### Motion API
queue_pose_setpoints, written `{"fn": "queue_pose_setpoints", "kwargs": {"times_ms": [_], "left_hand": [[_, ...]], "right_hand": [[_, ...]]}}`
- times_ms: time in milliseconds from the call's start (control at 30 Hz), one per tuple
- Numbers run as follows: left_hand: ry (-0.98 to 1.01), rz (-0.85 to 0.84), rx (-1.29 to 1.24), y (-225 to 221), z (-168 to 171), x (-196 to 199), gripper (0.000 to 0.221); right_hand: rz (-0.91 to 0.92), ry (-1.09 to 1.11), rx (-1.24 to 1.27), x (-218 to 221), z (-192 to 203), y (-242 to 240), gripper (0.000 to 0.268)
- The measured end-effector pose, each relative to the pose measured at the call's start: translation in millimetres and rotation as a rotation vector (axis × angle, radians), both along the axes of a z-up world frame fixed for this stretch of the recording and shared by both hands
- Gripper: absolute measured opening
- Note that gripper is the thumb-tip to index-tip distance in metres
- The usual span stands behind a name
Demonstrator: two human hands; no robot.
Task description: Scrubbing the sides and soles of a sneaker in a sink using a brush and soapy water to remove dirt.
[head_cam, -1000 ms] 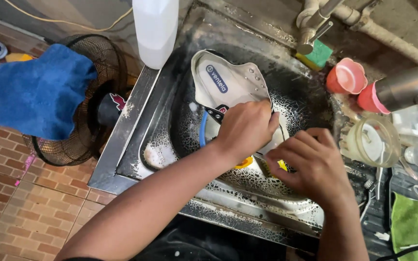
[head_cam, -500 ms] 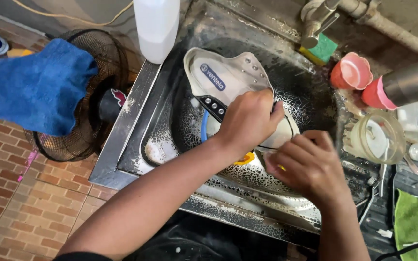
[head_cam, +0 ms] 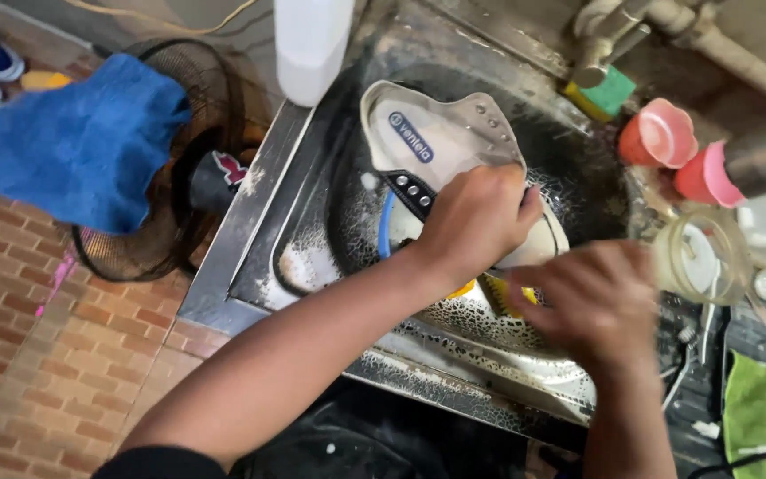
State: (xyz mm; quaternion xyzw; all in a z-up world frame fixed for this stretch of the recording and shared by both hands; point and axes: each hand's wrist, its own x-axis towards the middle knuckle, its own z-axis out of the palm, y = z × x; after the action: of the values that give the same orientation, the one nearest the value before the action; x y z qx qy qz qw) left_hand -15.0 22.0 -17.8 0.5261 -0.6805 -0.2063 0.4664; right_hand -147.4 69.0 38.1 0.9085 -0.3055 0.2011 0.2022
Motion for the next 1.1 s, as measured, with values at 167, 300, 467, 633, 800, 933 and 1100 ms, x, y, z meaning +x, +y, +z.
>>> {"fn": "queue_pose_setpoints", "kwargs": {"times_ms": [167, 300, 467, 633, 800, 933, 1100], "left_hand": [[-0.003, -0.052, -0.033, 0, 3, -1, 0.025], [-0.046, -0.059, -0.047, -1, 0, -3, 0.025], [-0.015, -0.119, 0.008, 3, 9, 2, 0.026], [-0.045, -0.109, -0.023, 1, 5, -4, 0.025], [-0.082, -0.152, 0.002, 4, 9, -1, 0.025], [-0.149, -0.153, -0.007, 2, 11, 2, 0.028], [-0.164, -0.158, -0.017, -2, 13, 7, 0.030]], "right_hand": [[-0.188, -0.010, -0.048, 3, 11, 2, 0.017], [-0.010, 0.063, 0.086, 12, 3, -1, 0.015], [-0.120, 0.058, -0.053, 4, 6, -4, 0.015], [-0.132, 0.026, 0.141, -1, 15, -6, 0.013], [-0.100, -0.082, 0.252, -6, 15, -10, 0.010], [-0.035, -0.153, 0.307, -12, 11, -16, 0.015], [0.047, -0.148, 0.223, -17, 2, -13, 0.012]]}}
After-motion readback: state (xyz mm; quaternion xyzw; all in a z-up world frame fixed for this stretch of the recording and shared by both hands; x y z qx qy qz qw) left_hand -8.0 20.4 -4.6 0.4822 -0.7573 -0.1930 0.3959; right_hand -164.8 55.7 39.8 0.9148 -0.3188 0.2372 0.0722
